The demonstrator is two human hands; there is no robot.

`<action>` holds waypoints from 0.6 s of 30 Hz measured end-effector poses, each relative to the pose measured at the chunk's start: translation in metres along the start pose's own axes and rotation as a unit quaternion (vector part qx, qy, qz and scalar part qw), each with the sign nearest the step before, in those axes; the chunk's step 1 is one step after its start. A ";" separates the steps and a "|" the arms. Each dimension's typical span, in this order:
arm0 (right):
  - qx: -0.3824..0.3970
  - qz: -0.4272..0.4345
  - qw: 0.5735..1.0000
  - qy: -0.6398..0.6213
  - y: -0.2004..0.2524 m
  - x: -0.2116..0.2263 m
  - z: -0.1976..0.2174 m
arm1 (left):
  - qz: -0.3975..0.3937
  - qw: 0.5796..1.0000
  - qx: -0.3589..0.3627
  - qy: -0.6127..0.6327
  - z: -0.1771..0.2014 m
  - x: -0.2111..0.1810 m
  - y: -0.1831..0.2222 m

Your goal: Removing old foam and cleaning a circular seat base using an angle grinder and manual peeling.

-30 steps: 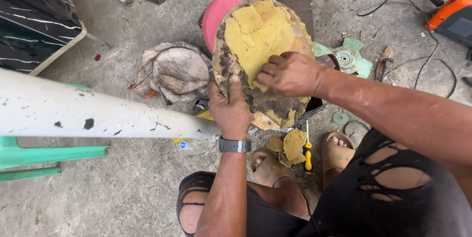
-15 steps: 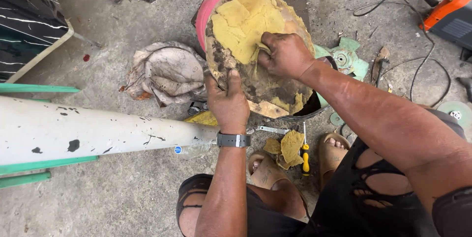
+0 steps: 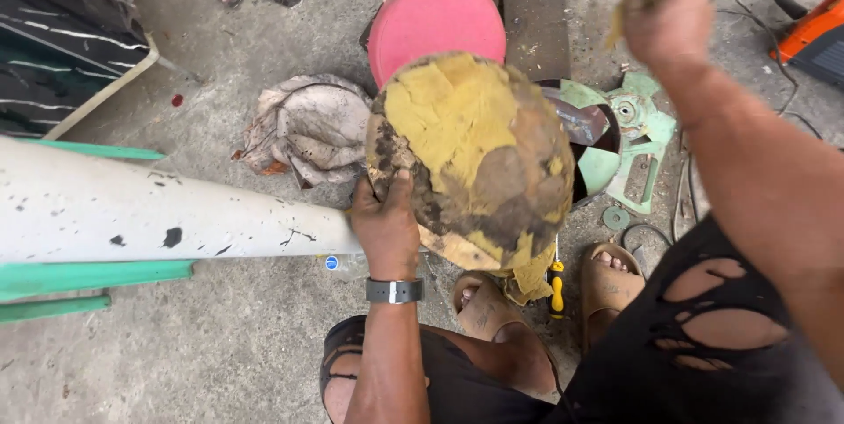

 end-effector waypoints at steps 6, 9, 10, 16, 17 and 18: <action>0.247 -0.002 0.936 0.251 0.056 0.009 0.003 | 0.021 0.999 0.023 -0.009 -0.011 0.015 -0.016; 0.321 0.058 0.866 0.378 0.063 -0.029 -0.025 | -0.013 0.999 0.026 0.037 -0.016 0.017 -0.024; 0.320 0.055 0.867 0.377 0.071 -0.027 -0.024 | -0.013 0.999 0.029 0.035 -0.020 0.010 -0.019; 0.463 0.113 0.800 0.363 0.152 -0.018 -0.039 | -0.063 0.967 0.213 0.121 -0.064 -0.012 0.012; 0.499 0.143 0.772 0.366 0.170 -0.020 -0.043 | -0.028 0.963 0.228 0.137 -0.070 0.002 0.015; 0.533 0.172 0.743 0.368 0.189 -0.021 -0.047 | 0.007 0.958 0.244 0.154 -0.076 0.016 0.019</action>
Point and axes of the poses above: each hand's wrist, its own y-axis away from the middle knuckle, its own z-axis out of the back of the hand, x = y × z, the point moved 10 cm from there along -y, towards the middle knuckle
